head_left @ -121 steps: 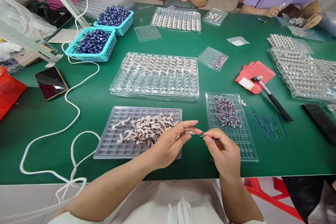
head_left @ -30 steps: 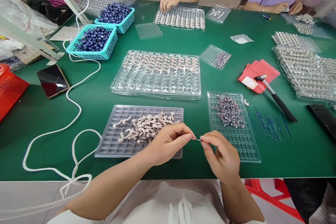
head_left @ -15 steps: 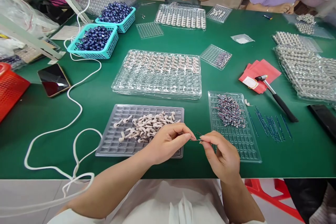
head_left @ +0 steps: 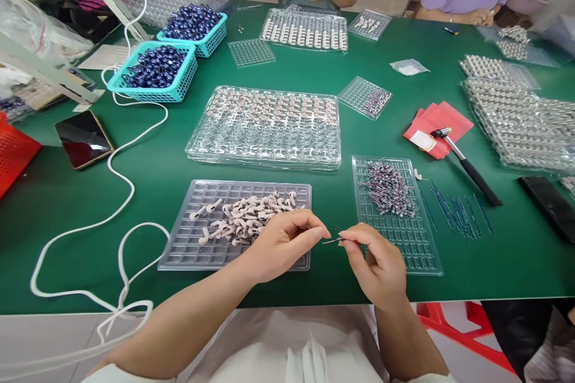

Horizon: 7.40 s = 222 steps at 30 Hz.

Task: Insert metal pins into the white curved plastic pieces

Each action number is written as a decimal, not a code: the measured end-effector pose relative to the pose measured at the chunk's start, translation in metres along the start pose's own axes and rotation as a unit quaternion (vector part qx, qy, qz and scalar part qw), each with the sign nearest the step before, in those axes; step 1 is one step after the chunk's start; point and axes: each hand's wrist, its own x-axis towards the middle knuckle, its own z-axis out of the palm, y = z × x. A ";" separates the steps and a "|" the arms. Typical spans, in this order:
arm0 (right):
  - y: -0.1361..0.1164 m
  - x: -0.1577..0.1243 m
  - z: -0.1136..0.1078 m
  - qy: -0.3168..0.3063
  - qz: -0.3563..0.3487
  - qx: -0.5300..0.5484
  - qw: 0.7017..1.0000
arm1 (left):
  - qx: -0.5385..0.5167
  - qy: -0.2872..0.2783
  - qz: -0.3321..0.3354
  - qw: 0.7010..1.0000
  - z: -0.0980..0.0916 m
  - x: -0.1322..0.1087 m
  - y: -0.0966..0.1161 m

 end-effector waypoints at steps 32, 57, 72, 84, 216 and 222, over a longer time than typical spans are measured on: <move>-0.014 -0.017 -0.021 0.035 0.092 -0.005 0.995 | 0.085 -0.047 0.022 0.995 0.003 -0.007 -0.011; 0.074 -0.075 -0.134 0.235 0.181 -0.479 0.826 | -0.021 0.012 -0.051 0.998 -0.001 -0.003 -0.015; 0.075 0.001 -0.121 -0.031 0.092 -0.439 0.893 | -0.073 -0.016 -0.049 0.996 0.006 0.000 -0.018; 0.071 0.003 -0.125 -0.070 0.074 -0.416 0.904 | -0.071 -0.021 -0.042 0.996 0.007 0.000 -0.019; -0.004 -0.007 -0.003 0.108 0.093 0.093 0.985 | -0.180 -0.080 0.001 0.980 0.002 0.000 -0.020; 0.005 -0.008 0.005 0.107 0.084 0.062 0.989 | -0.174 -0.040 0.020 0.984 0.013 0.003 -0.025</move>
